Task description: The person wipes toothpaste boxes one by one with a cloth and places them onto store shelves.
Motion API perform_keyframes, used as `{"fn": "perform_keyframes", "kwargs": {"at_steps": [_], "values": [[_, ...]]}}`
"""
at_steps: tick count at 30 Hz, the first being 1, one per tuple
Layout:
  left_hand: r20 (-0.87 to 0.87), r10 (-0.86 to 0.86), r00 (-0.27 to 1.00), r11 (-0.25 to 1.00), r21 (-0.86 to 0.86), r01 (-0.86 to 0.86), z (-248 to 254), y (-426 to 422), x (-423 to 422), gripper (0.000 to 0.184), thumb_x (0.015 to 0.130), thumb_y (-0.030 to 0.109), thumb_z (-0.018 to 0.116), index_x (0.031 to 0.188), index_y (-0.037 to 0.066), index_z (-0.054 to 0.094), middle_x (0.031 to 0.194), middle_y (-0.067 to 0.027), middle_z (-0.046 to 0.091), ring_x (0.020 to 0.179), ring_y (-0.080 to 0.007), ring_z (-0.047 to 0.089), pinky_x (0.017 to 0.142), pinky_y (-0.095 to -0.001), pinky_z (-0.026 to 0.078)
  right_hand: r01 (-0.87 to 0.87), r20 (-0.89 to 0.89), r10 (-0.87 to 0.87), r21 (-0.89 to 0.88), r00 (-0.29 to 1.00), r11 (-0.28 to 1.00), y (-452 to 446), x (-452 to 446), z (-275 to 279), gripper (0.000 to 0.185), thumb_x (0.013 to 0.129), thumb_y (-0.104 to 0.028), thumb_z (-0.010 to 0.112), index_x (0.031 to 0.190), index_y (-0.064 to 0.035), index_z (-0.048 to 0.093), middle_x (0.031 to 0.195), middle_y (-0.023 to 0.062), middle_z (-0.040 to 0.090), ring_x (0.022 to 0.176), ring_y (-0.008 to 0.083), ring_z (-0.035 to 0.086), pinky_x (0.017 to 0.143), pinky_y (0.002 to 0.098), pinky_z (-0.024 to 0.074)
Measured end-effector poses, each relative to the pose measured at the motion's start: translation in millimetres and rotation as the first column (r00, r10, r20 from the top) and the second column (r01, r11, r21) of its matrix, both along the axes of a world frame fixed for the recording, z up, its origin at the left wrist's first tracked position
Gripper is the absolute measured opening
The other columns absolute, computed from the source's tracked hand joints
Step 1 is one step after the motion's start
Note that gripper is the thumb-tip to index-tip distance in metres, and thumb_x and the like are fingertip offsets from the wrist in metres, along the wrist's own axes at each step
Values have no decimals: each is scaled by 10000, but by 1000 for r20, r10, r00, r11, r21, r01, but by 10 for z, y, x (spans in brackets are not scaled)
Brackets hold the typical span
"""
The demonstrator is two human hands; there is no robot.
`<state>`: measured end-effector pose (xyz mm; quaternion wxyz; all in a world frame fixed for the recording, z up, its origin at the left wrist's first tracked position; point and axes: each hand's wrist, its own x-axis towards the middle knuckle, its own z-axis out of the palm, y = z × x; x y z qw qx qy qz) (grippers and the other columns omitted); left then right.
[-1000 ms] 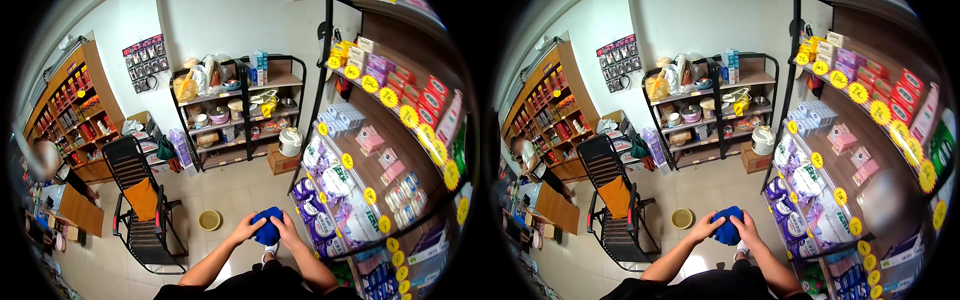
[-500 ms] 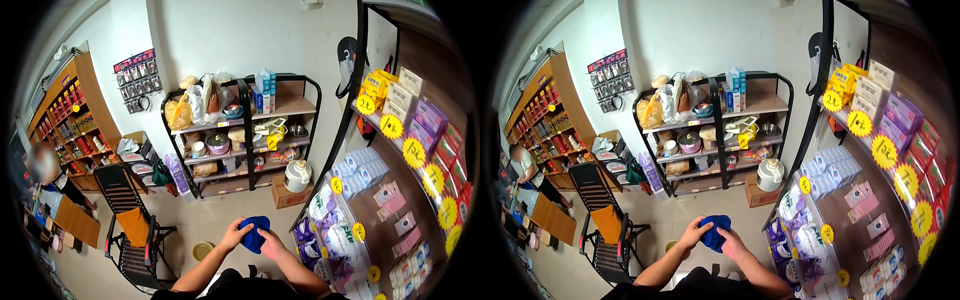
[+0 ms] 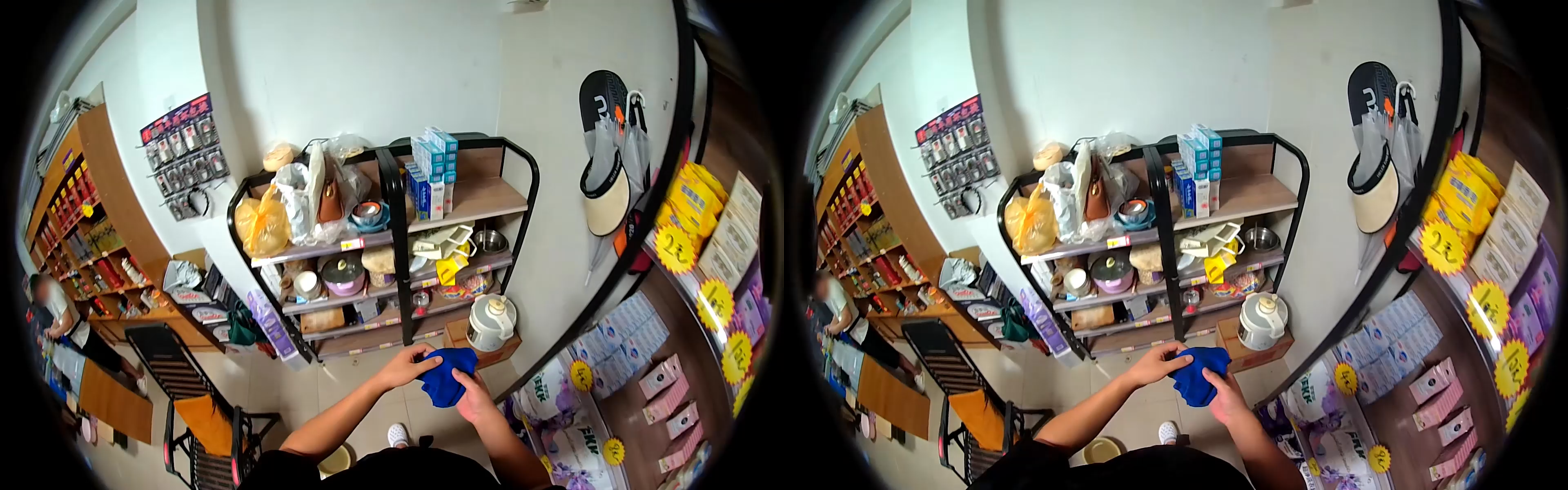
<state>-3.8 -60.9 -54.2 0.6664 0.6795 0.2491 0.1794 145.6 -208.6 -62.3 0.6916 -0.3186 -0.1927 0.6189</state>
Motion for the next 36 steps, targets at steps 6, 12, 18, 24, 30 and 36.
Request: {"fn": "perform_keyframes", "kwargs": {"at_steps": [6, 12, 18, 24, 30, 36], "values": [[28, -137, 990, 979, 155, 131, 280, 1562, 595, 219, 1017, 254, 617, 1076, 47, 657, 917, 6, 637, 820, -78, 577, 730, -243, 472, 105, -120, -107, -24, 987, 994, 924, 401, -97, 487, 949, -245, 644, 1376, -59, 503, 1287, 114, 634, 1157, 294, 629, 981, 475, 507], [202, 88, 975, 960, 245, -137, 883, 2988, 1538, 224, 995, 256, 628, 1070, 45, 644, 905, -9, 644, 817, -106, 590, 746, -269, 487, 101, -147, -100, 2, 984, 995, 1673, 936, -180, 457, 947, -289, 605, 1332, -47, 558, 1253, 126, 658, 1117, 299, 640, 952, 465, 507], [246, 290, 925, 873, 326, -361, 1445, 4074, 2532, 293, 898, 238, 700, 1086, 26, 624, 883, -67, 656, 802, -144, 617, 708, -291, 490, 100, -149, -96, 22, 984, 995, 2430, 1549, -154, 444, 967, -296, 574, 1331, -43, 565, 1244, 124, 667, 1101, 294, 654, 931, 450, 528], [207, 591, 780, 624, 495, -604, 2021, 4890, 3324, 589, 795, 360, 726, 1200, -37, 569, 972, -205, 688, 896, -286, 686, 791, -377, 539, 36, -176, -27, 48, 984, 998, 3171, 2257, -168, 445, 967, -264, 584, 1336, -17, 548, 1226, 139, 667, 1109, 301, 654, 957, 457, 520], [6, 669, 744, 611, 567, -553, 2306, 5610, 3721, 904, 756, 503, 747, 1370, -86, 441, 1270, -314, 615, 1202, -389, 620, 1000, -406, 503, 26, -80, -23, 33, 997, 999, 3642, 2633, -10, 488, 951, -293, 600, 1366, -49, 519, 1245, 129, 649, 1101, 293, 645, 927, 454, 520], [-309, 683, 662, 669, 630, -395, 2424, 5896, 4142, 1241, 714, 648, 777, 1502, -81, 153, 1281, -326, 609, 1196, -404, 627, 973, -447, 532, 80, -68, -76, 62, 995, 995, 3927, 2820, -16, 502, 938, -245, 629, 1381, -53, 491, 1274, 112, 616, 1167, 272, 610, 969, 438, 498]]}}
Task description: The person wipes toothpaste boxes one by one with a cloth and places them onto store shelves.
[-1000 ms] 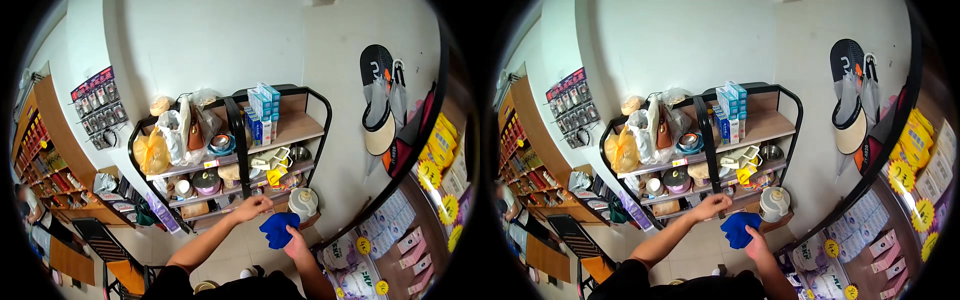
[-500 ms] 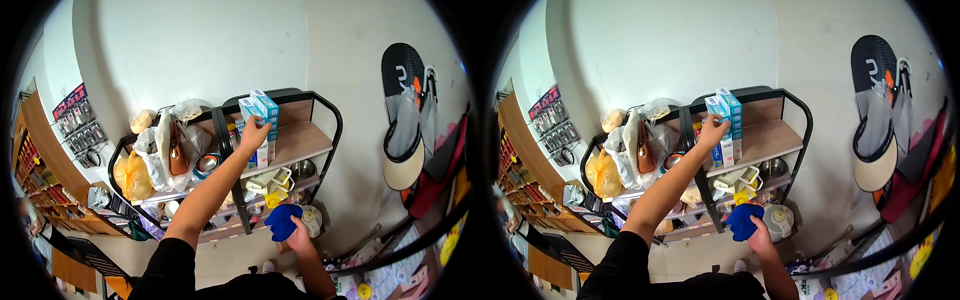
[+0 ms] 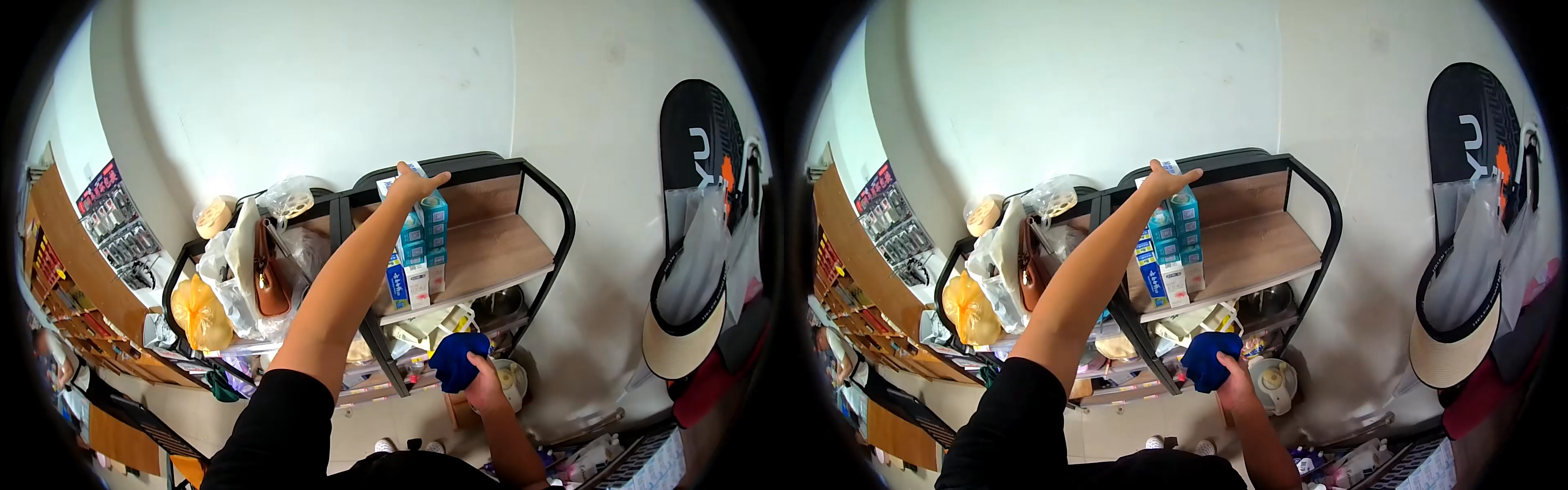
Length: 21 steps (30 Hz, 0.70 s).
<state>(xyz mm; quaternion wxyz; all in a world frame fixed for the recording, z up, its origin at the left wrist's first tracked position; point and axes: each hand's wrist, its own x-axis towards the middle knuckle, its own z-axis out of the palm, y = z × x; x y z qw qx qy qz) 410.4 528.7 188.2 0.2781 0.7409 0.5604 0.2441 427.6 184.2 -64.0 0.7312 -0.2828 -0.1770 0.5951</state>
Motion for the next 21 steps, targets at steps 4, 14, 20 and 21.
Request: {"fn": "perform_keyframes", "kwargs": {"at_steps": [4, 14, 20, 21], "values": [[-103, -58, 993, 998, -41, 54, 64, 64, 45, 1096, 718, 528, 790, 1443, -68, 223, 1186, -276, 674, 1094, -359, 683, 885, -418, 569, 56, -8, -56, -23, 998, 998, 105, 42, 63, 503, 935, -219, 637, 1387, -56, 485, 1297, 108, 601, 1199, 267, 592, 995, 427, 486], [676, -19, 737, 978, -140, 154, 196, -257, -249, 743, 806, 299, 706, 1302, -149, 383, 1063, -214, 615, 914, -292, 665, 789, -404, 561, 244, 20, -245, 41, 969, 969, 350, 195, 380, 439, 943, -121, 633, 1359, -42, 517, 1268, 108, 626, 1171, 253, 615, 1009, 424, 499], [942, 250, 223, 767, -334, 548, 109, -930, -628, 455, 857, 254, 638, 1193, -36, 538, 1034, -181, 627, 921, -325, 659, 869, -473, 555, 518, 164, -582, 312, 797, 797, 449, 199, 813, 332, 997, -97, 558, 1314, 0, 550, 1300, 131, 619, 1193, 266, 603, 1051, 430, 464], [955, 251, 157, 758, -295, 582, 14, -1013, -655, 454, 862, 244, 640, 1220, -12, 528, 1040, -157, 620, 925, -297, 649, 867, -463, 555, 517, 167, -579, 303, 798, 800, 422, 165, 927, 332, 997, -97, 558, 1314, 0, 550, 1300, 131, 619, 1193, 266, 603, 1051, 430, 464]]}}
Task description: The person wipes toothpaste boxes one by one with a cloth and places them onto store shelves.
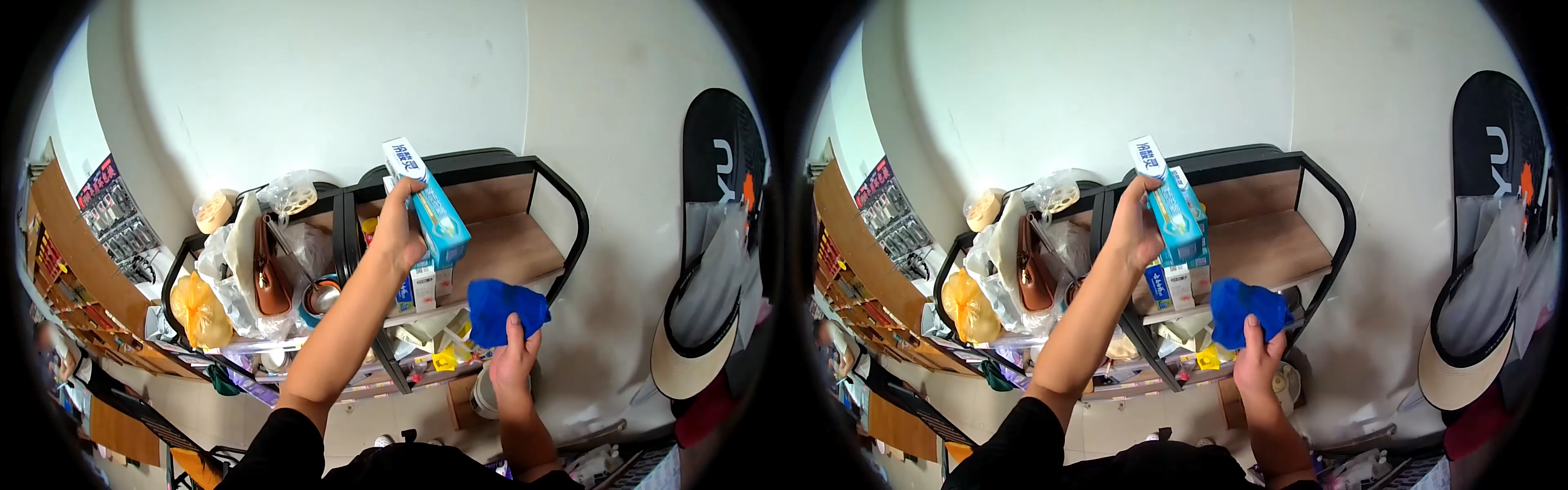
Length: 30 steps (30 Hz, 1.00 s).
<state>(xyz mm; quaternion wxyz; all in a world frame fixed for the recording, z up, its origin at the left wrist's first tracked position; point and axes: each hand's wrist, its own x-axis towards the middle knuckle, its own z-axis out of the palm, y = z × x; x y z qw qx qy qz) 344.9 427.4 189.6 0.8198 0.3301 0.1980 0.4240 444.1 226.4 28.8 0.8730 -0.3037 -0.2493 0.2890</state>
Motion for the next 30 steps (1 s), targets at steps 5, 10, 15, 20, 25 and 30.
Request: {"fn": "perform_keyframes", "kwargs": {"at_steps": [5, 10, 15, 20, 25, 30], "values": [[73, 118, 990, 988, -107, -110, -150, -502, -66, 423, 922, 213, 616, 1277, -1, 531, 1174, -175, 652, 1072, -325, 649, 979, -483, 523, 411, 603, -538, 350, 589, 842, 133, -105, 588, 307, 916, -5, 616, 1221, 21, 633, 1322, 182, 627, 1245, 343, 596, 1055, 451, 474], [136, 115, 984, 984, -152, -94, -317, -841, -102, 376, 929, 239, 640, 1223, 23, 549, 1138, -138, 627, 1011, -288, 644, 906, -461, 552, 486, 789, -611, 510, 63, 709, 100, -224, 757, 362, 818, -65, 730, 1178, -81, 706, 1325, 176, 625, 1231, 455, 587, 1010, 519, 511], [152, -12, 988, 970, -240, 49, -441, -910, -277, 424, 936, 316, 632, 1256, 56, 531, 1158, -136, 610, 1076, -303, 617, 972, -498, 510, 567, 794, -597, 547, -119, 615, -46, -533, 561, 365, 815, -35, 724, 1169, -125, 724, 1322, 118, 628, 1210, 416, 596, 986, 494, 528], [184, -7, 983, 959, -278, 59, -395, -1018, -476, 453, 941, 309, 630, 1307, 63, 525, 1238, -145, 624, 1142, -327, 615, 1036, -505, 475, 587, 787, -560, 588, -258, 556, -269, -916, 343, 297, 814, -82, 729, 1109, -111, 749, 1293, 89, 635, 1168, 370, 615, 939, 443, 543], [326, -147, 934, 908, -329, 258, -414, -1117, -865, 380, 945, 283, 630, 1256, 79, 550, 1210, -110, 620, 1136, -307, 610, 1052, -505, 459, 655, 924, -375, 326, -71, 681, -458, -1384, 215, 306, 757, -16, 660, 1051, -52, 735, 1216, 130, 664, 1149, 346, 623, 974, 454, 507], [280, -240, 930, 898, -300, 322, -477, -1241, -1280, 353, 918, 274, 643, 1201, 73, 574, 1117, -104, 648, 1032, -271, 632, 988, -457, 490, 763, 780, -554, 161, 290, 626, -708, -1825, 80, 413, 762, 33, 442, 1118, 20, 652, 1263, 194, 633, 1138, 327, 624, 1016, 423, 486]]}}
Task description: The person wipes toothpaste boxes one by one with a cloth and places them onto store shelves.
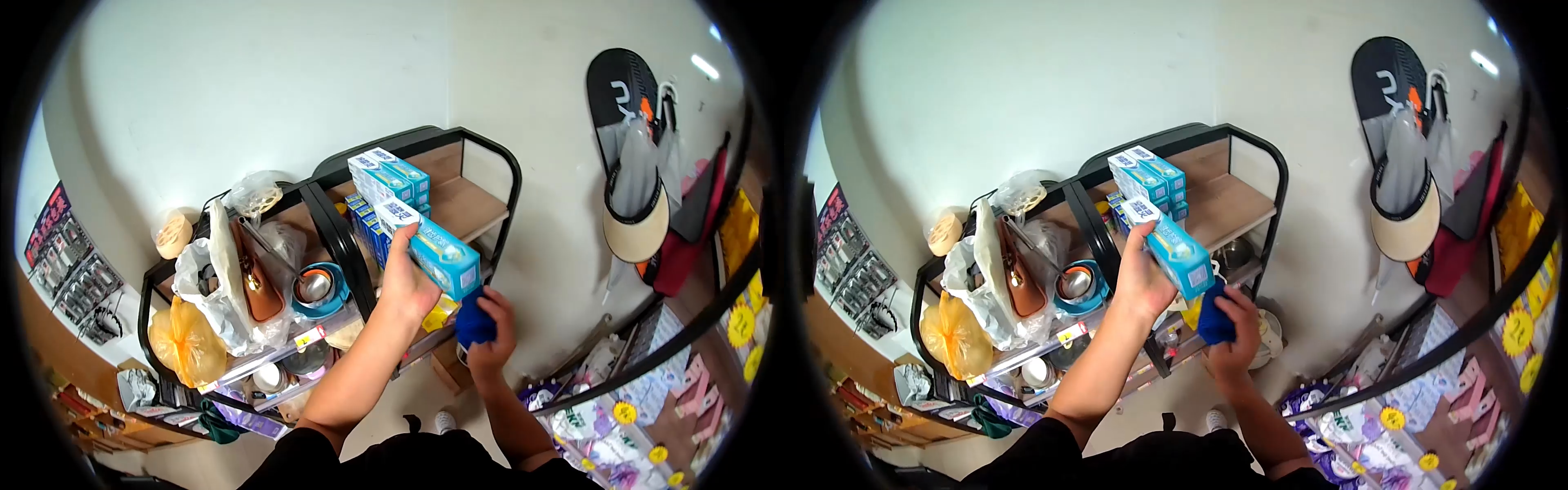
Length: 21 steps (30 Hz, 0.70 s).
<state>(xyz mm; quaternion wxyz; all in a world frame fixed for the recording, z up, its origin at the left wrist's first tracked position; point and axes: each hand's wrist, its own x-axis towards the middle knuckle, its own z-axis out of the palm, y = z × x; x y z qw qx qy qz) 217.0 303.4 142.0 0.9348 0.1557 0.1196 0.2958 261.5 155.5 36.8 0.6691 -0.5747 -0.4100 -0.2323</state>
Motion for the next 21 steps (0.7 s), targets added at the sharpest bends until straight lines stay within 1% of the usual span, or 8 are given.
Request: {"fn": "perform_keyframes", "kwargs": {"at_steps": [3, 6, 8, 9, 13, 16, 18, 21], "values": [[30, -101, 994, 991, 93, 98, -96, -144, -250, 377, 903, 285, 655, 1199, 66, 574, 1104, -102, 650, 1039, -259, 622, 942, -431, 497, 63, -121, -51, 94, 991, 994, -280, -274, 59, 349, 816, 10, 513, 1141, 21, 640, 1269, 190, 626, 1137, 341, 621, 1002, 436, 497], [18, -168, 986, 977, 135, 164, -159, -388, -391, 393, 924, 319, 645, 1218, 72, 563, 1116, -98, 647, 1055, -260, 610, 932, -433, 494, 264, 149, -269, 52, 952, 963, -595, -548, 163, 334, 822, -36, 617, 1155, -16, 646, 1261, 187, 625, 1127, 379, 622, 980, 459, 514], [22, -97, 995, 963, 255, 88, -405, -504, -379, 387, 953, 342, 632, 1240, 93, 558, 1133, -93, 641, 1031, -245, 614, 891, -427, 504, 207, 466, -142, -89, 873, 974, -778, -696, 276, 463, 696, -51, 707, 1157, -79, 682, 1254, 169, 640, 1139, 397, 622, 981, 469, 515], [17, -124, 992, 933, 344, 111, -489, -579, -405, 431, 1022, 466, 534, 1271, 113, 541, 1135, -80, 629, 995, -219, 610, 843, -395, 513, 225, 498, -99, -200, 861, 954, -853, -763, 271, 545, 639, -91, 769, 1175, -124, 679, 1286, 122, 624, 1141, 385, 617, 952, 463, 527], [4, -121, 993, 850, 517, 102, -798, -793, -428, 662, 1027, 669, 259, 1276, 113, 517, 1099, -59, 610, 929, -178, 596, 811, -328, 515, 300, 522, -73, -365, 850, 882, -1052, -982, 135, 620, 536, -89, 774, 1148, -144, 688, 1310, 62, 601, 1159, 340, 590, 910, 447, 517], [-14, -142, 990, 880, 456, 132, -886, -1015, -420, 661, 1030, 665, 263, 1270, 105, 518, 1079, -62, 610, 906, -171, 600, 797, -322, 515, 341, 498, -88, -444, 863, 829, -1221, -1076, 33, 649, 504, -83, 768, 1146, -134, 685, 1295, 71, 608, 1156, 337, 587, 911, 449, 512], [-44, -251, 967, 820, 521, 236, -1602, -1015, -187, 702, 1016, 688, 281, 1361, 101, 454, 1185, -95, 619, 1048, -193, 628, 934, -359, 528, 348, 463, -109, -472, 880, 810, -1366, -1115, 20, 624, 512, -79, 759, 1132, -117, 697, 1271, 85, 619, 1162, 350, 583, 920, 455, 511], [-79, -357, 931, 595, 749, 291, -1422, -1632, -515, 724, 1016, 678, 308, 1417, 82, 397, 1271, -122, 605, 1163, -219, 613, 1018, -385, 509, 478, 429, -300, -406, 852, 779, -1713, -1170, -6, 554, 558, -72, 715, 1112, -89, 719, 1246, 131, 630, 1167, 390, 583, 947, 482, 506]]}}
